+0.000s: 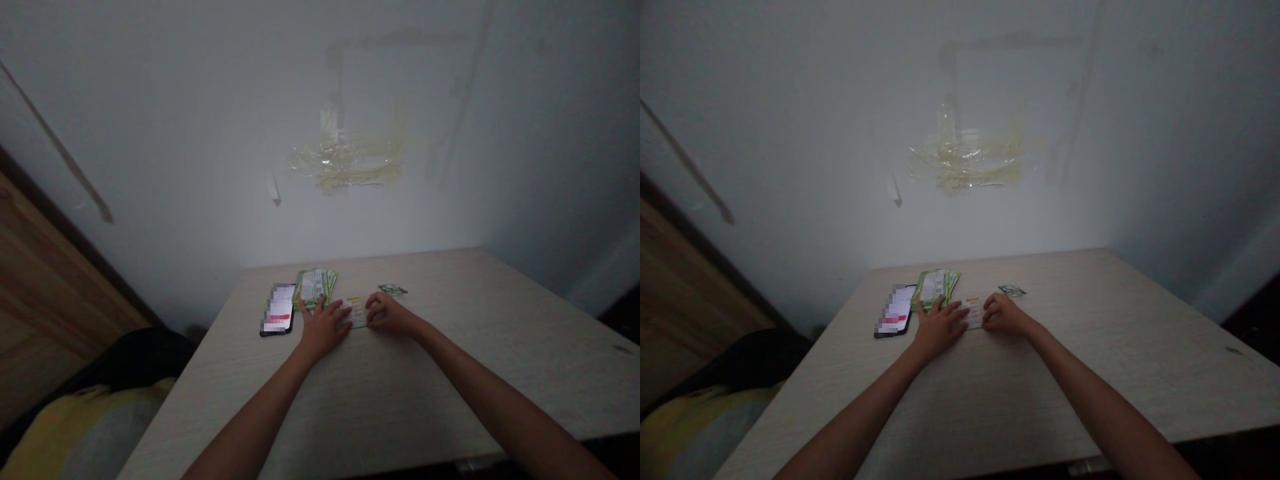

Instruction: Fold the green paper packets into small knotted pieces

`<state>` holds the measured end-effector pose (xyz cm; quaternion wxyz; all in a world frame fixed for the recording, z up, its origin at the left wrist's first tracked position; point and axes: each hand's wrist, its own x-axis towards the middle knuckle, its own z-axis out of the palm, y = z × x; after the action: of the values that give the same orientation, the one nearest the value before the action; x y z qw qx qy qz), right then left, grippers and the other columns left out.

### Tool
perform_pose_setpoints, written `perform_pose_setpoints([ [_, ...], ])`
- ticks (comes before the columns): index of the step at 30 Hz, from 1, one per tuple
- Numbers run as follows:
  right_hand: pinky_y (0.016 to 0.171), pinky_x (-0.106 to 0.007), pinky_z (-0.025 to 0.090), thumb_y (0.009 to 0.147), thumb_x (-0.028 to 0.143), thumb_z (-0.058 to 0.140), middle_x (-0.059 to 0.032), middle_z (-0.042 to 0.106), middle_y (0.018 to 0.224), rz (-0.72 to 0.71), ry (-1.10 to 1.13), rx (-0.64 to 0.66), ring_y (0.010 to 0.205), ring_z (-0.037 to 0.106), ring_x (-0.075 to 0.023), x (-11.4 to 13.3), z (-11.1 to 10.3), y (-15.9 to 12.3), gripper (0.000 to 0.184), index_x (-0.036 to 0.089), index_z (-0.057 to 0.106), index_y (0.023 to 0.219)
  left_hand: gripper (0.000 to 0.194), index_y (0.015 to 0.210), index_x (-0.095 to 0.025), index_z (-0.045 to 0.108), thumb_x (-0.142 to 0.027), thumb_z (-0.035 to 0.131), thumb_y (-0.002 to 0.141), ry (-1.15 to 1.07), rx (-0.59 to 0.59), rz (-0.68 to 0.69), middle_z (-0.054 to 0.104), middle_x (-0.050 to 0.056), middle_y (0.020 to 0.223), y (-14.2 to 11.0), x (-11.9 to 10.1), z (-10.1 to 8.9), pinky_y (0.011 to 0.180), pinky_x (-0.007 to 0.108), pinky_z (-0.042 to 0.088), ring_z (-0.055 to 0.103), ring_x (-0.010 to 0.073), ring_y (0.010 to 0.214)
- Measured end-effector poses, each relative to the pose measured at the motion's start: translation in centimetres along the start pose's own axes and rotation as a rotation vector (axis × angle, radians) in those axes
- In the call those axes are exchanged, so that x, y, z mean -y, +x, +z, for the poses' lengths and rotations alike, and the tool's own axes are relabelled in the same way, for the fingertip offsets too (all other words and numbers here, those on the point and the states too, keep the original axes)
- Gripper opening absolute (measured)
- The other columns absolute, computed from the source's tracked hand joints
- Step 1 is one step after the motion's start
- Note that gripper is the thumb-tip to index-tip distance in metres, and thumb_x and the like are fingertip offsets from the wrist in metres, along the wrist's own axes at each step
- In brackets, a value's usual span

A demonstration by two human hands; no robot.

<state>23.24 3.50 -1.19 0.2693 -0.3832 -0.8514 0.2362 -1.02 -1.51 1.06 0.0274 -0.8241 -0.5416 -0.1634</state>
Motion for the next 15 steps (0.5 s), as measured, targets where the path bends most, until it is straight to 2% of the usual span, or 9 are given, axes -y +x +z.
perform_pose_setpoints([
  [8, 0.101, -0.04, 0.037, 0.07, 0.031, 0.078, -0.0069, 0.06, 0.108, 0.006, 0.05, -0.003, 0.106, 0.053, -0.0224, 0.48, -0.24, -0.31, 0.01, 0.023, 0.076, 0.076, 0.037, 0.125, -0.048, 0.055, -0.052, 0.047, 0.09, -0.009, -0.002, -0.011, 0.053, -0.004, 0.139, 0.0, 0.07, 0.17, 0.104, 0.076, -0.006, 0.028, 0.0361, 0.138],
  [15, 0.096, -0.038, 0.042, 0.074, 0.031, 0.074, -0.0063, 0.064, 0.104, 0.028, 0.105, -0.078, 0.1, 0.058, -0.0214, 0.17, -0.16, -0.2, 0.008, 0.023, 0.076, 0.076, 0.036, 0.125, -0.049, 0.054, -0.053, 0.046, 0.09, 0.0, 0.002, 0.004, 0.054, -0.006, 0.139, -0.13, 0.09, -0.09, 0.103, 0.077, -0.005, 0.031, 0.0358, 0.136],
])
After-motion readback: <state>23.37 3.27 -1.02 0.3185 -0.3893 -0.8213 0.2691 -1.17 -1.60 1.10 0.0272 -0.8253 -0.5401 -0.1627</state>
